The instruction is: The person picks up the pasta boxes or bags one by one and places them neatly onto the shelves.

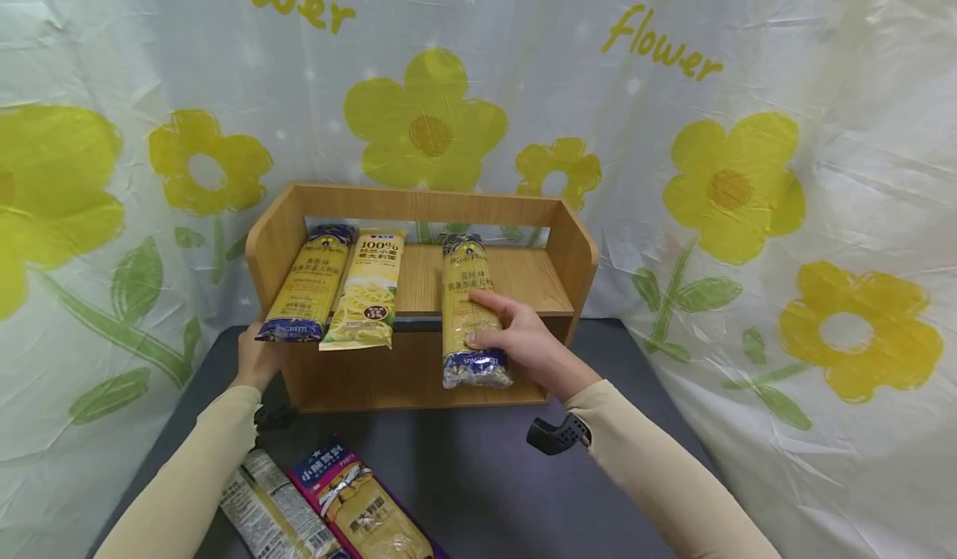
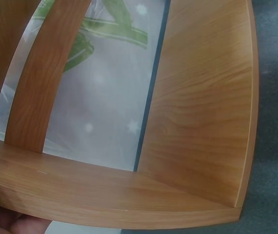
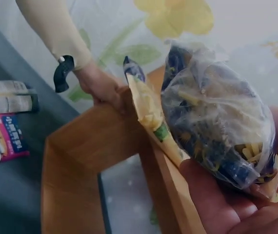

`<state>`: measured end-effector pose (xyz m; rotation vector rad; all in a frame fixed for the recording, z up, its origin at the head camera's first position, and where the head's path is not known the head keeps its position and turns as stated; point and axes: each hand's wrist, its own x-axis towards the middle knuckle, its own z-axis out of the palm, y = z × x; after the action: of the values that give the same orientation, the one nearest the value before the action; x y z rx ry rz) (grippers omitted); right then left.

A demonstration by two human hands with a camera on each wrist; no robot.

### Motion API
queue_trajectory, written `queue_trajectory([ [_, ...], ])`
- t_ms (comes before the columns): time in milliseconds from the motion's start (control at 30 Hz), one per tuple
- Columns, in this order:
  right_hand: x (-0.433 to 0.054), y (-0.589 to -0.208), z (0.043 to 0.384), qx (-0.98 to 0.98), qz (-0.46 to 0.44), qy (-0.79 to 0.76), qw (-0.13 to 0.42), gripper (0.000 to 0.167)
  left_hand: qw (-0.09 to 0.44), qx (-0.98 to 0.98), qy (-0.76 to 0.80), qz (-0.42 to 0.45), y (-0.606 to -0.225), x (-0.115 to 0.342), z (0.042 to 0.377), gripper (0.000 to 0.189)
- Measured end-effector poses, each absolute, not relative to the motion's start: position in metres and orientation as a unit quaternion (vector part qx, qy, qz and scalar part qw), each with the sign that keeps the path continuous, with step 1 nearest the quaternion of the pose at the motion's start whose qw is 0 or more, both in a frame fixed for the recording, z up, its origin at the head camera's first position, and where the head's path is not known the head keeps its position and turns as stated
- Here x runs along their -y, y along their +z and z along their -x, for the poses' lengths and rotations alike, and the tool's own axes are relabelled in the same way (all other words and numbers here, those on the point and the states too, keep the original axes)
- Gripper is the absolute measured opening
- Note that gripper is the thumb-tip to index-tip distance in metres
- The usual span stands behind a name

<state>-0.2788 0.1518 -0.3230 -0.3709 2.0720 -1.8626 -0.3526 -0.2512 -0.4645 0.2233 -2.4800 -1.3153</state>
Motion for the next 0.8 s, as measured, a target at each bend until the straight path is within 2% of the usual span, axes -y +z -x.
queue_trajectory([
  [200, -0.121, -0.325, 0.298, -0.727, 0.099, -0.659, 0.165, 0.073, 0.17, 0.869, -0.459, -0.076, -0.464, 0.251, 0.351, 0.038],
  [333, -0.105, -0.332, 0.309, -0.737, 0.091, -0.65, 0.16, 0.072, 0.16, 0.864, -0.472, -0.074, -0.464, 0.25, 0.35, 0.044],
  [600, -0.08, -0.344, 0.328, -0.781, 0.099, -0.605, 0.118, 0.075, 0.153, 0.86, -0.48, -0.075, -0.465, 0.25, 0.35, 0.049],
  [800, -0.072, -0.343, 0.33, -0.805, 0.08, -0.58, 0.102, 0.074, 0.153, 0.863, -0.475, -0.073, -0.465, 0.25, 0.349, 0.051],
])
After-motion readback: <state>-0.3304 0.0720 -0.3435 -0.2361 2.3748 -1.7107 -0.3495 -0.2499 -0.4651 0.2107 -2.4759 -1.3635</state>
